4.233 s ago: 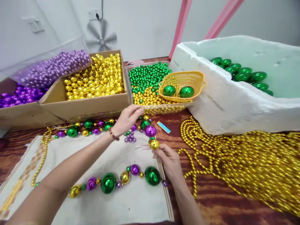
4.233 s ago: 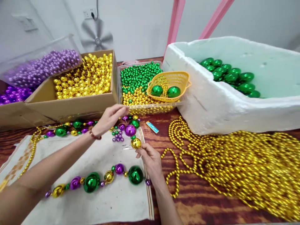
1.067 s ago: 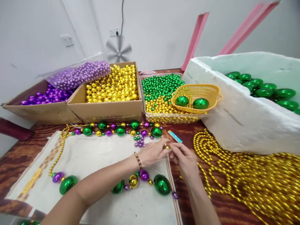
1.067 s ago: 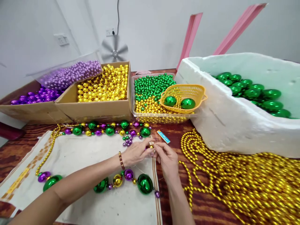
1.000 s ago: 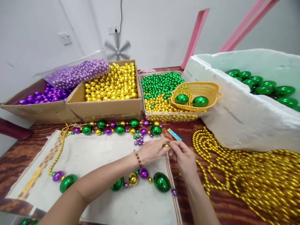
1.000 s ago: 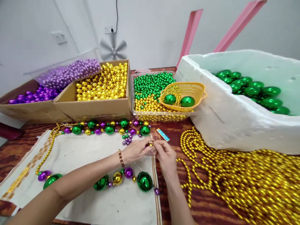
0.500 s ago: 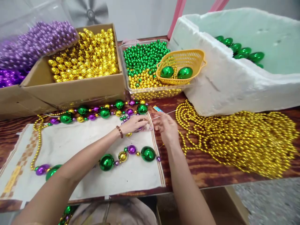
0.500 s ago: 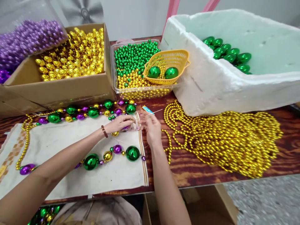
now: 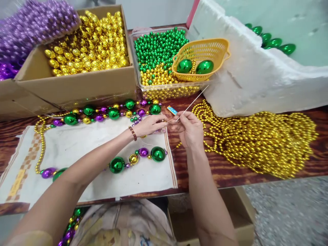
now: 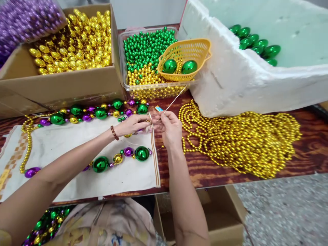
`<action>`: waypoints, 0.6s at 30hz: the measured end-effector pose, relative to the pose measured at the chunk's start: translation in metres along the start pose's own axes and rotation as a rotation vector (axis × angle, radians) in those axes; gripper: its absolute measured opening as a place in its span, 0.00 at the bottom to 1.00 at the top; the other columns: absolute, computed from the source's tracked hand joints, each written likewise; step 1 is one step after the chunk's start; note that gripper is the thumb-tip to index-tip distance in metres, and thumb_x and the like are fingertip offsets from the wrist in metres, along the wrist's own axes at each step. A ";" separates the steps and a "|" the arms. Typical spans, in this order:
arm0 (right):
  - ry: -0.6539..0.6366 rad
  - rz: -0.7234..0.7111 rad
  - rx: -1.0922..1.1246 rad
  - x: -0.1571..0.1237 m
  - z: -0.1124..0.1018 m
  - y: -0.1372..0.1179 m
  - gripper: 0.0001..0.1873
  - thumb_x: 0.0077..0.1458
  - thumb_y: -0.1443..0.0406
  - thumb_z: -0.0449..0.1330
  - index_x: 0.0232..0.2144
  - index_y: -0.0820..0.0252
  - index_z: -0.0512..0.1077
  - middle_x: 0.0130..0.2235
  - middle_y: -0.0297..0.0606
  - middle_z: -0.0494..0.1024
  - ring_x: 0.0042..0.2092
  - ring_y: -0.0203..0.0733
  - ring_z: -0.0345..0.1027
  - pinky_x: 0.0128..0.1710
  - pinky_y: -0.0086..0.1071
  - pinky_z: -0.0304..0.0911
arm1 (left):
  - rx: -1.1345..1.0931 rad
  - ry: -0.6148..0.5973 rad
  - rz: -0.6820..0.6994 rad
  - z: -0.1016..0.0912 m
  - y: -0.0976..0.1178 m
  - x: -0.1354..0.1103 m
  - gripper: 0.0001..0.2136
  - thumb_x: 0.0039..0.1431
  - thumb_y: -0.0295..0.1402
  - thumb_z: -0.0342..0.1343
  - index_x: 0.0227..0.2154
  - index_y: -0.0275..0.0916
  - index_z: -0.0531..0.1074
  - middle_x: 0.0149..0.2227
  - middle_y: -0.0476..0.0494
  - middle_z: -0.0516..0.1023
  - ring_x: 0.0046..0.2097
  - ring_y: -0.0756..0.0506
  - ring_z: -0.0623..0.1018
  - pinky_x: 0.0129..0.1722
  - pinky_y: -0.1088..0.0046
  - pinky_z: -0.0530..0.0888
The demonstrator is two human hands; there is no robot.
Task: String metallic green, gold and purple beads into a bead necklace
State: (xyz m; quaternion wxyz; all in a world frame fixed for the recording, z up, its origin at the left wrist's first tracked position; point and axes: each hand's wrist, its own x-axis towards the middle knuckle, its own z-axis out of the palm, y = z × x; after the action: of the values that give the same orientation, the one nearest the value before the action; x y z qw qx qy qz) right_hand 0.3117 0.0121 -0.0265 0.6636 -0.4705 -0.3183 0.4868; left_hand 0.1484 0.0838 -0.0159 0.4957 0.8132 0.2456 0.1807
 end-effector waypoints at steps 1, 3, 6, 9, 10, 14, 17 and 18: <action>0.009 -0.006 -0.013 -0.002 0.000 -0.002 0.22 0.46 0.50 0.70 0.33 0.55 0.67 0.28 0.29 0.75 0.26 0.34 0.74 0.20 0.24 0.68 | 0.001 0.002 0.005 0.001 0.002 0.001 0.13 0.65 0.36 0.50 0.37 0.36 0.78 0.27 0.48 0.74 0.29 0.49 0.71 0.35 0.74 0.66; 0.009 -0.008 -0.038 -0.004 -0.001 -0.010 0.21 0.49 0.49 0.68 0.33 0.54 0.65 0.25 0.26 0.73 0.20 0.32 0.69 0.15 0.22 0.60 | 0.005 0.013 0.018 0.002 0.006 0.001 0.13 0.65 0.36 0.51 0.40 0.36 0.78 0.29 0.48 0.76 0.30 0.49 0.71 0.36 0.74 0.66; -0.023 -0.051 -0.078 -0.008 -0.001 -0.029 0.18 0.54 0.50 0.66 0.33 0.54 0.64 0.21 0.23 0.69 0.16 0.28 0.60 0.13 0.21 0.49 | 0.026 0.035 0.049 0.004 0.015 0.001 0.13 0.66 0.35 0.51 0.44 0.37 0.77 0.33 0.46 0.78 0.32 0.48 0.73 0.37 0.74 0.66; -0.032 -0.170 -0.099 -0.010 -0.002 -0.060 0.16 0.56 0.53 0.66 0.31 0.53 0.66 0.19 0.22 0.62 0.17 0.27 0.53 0.13 0.22 0.47 | 0.021 0.066 0.067 0.007 0.023 -0.001 0.12 0.66 0.35 0.51 0.44 0.38 0.77 0.34 0.45 0.78 0.34 0.47 0.74 0.39 0.73 0.67; -0.030 -0.223 -0.094 -0.010 -0.003 -0.071 0.15 0.56 0.54 0.66 0.31 0.53 0.66 0.19 0.22 0.60 0.17 0.27 0.51 0.14 0.23 0.47 | 0.005 0.082 0.070 0.009 0.025 -0.002 0.11 0.66 0.35 0.51 0.43 0.38 0.77 0.35 0.45 0.78 0.35 0.47 0.74 0.40 0.72 0.68; 0.005 -0.420 -0.036 -0.015 -0.002 -0.119 0.11 0.58 0.60 0.67 0.29 0.54 0.68 0.18 0.21 0.55 0.17 0.27 0.46 0.15 0.25 0.45 | -0.068 0.140 0.103 0.017 0.031 -0.008 0.10 0.67 0.35 0.51 0.42 0.39 0.77 0.38 0.44 0.78 0.38 0.46 0.75 0.43 0.71 0.68; 0.066 -0.529 0.001 -0.023 -0.002 -0.152 0.10 0.64 0.67 0.60 0.29 0.55 0.69 0.18 0.22 0.54 0.17 0.26 0.45 0.15 0.26 0.42 | -0.034 0.173 0.147 0.021 0.033 -0.014 0.10 0.67 0.33 0.50 0.41 0.39 0.76 0.41 0.42 0.78 0.41 0.45 0.75 0.46 0.69 0.68; 0.048 -0.552 -0.031 -0.026 -0.002 -0.162 0.11 0.67 0.67 0.56 0.30 0.54 0.69 0.19 0.22 0.53 0.17 0.25 0.46 0.16 0.25 0.41 | -0.008 0.186 0.158 0.023 0.033 -0.015 0.09 0.67 0.33 0.51 0.41 0.39 0.76 0.41 0.42 0.78 0.42 0.45 0.75 0.47 0.68 0.68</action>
State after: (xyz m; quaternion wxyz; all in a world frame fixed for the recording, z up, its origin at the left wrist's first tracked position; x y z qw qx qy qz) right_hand 0.3618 -0.0264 0.1254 0.7711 -0.3874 -0.4262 0.2713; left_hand 0.1554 0.0458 0.0033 0.4580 0.8078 0.2251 0.2949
